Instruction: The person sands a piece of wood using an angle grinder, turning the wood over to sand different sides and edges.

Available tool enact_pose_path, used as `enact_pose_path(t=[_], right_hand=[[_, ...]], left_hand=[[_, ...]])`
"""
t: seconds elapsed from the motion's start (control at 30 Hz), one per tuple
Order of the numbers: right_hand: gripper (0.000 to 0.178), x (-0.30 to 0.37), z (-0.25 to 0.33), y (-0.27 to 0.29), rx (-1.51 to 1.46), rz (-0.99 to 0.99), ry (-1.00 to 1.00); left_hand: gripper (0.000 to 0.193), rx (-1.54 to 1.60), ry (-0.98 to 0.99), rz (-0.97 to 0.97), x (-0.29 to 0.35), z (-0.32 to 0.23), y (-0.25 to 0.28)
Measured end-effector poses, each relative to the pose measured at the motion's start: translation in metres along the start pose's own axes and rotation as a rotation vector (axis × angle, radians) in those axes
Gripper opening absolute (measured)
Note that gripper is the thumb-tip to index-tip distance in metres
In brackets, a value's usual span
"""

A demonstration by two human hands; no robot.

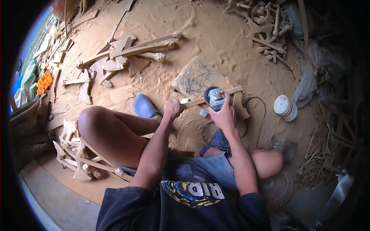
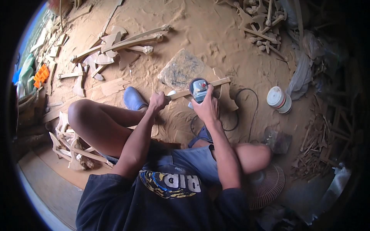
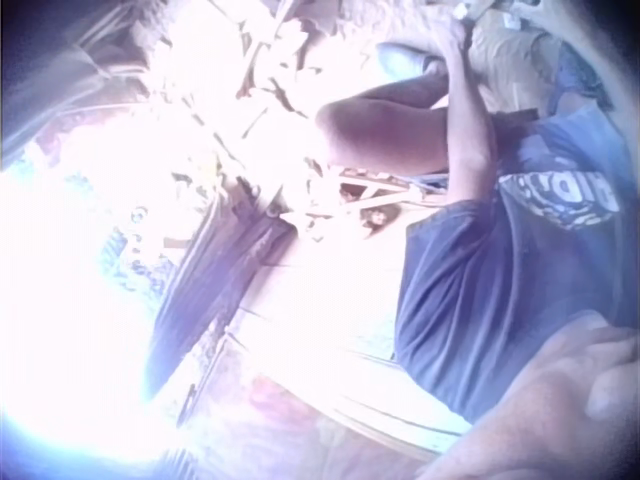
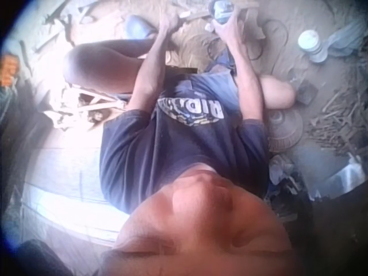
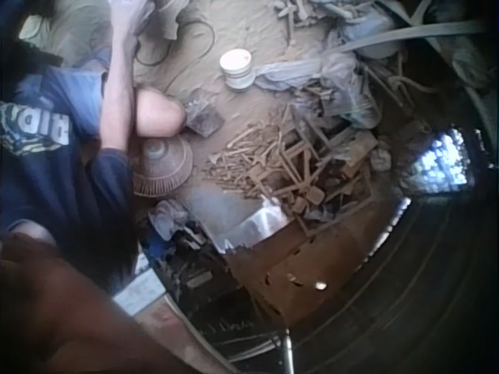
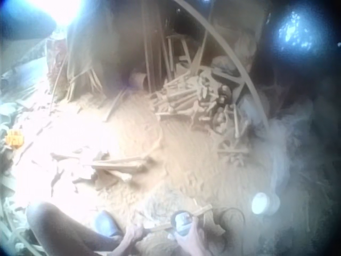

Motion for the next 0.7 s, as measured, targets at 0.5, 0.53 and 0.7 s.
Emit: enact_pose_path(t=[0.5, 0.53, 0.7], right_hand=[[0.094, 0.025, 0.033, -0.036, 0.024, 0.175, 0.115], [0.092, 0.022, 0.028, -0.031, 0.029, 0.131, 0.087], [0.096, 0.005, -0.021, -0.006, 0.062, 0.048, -0.038]], left_hand=[[0.039, 0.129, 0.237, 0.013, 0.01, 0.008, 0.01], [0.039, -0.044, 0.098, 0.049, 0.004, 0.001, 0.011], [0.048, 0.166, 0.243, 0.106, 0.009, 0.001, 0.002]])
Point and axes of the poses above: each hand's wrist, its own x-axis away from the middle knuckle, its own y-axis out of the back of the hand, z = x × y, the point moved 10 cm from there along -x, towards the middle knuckle, and after that the axes turned 5 degrees about x, right-handed, at the moved point
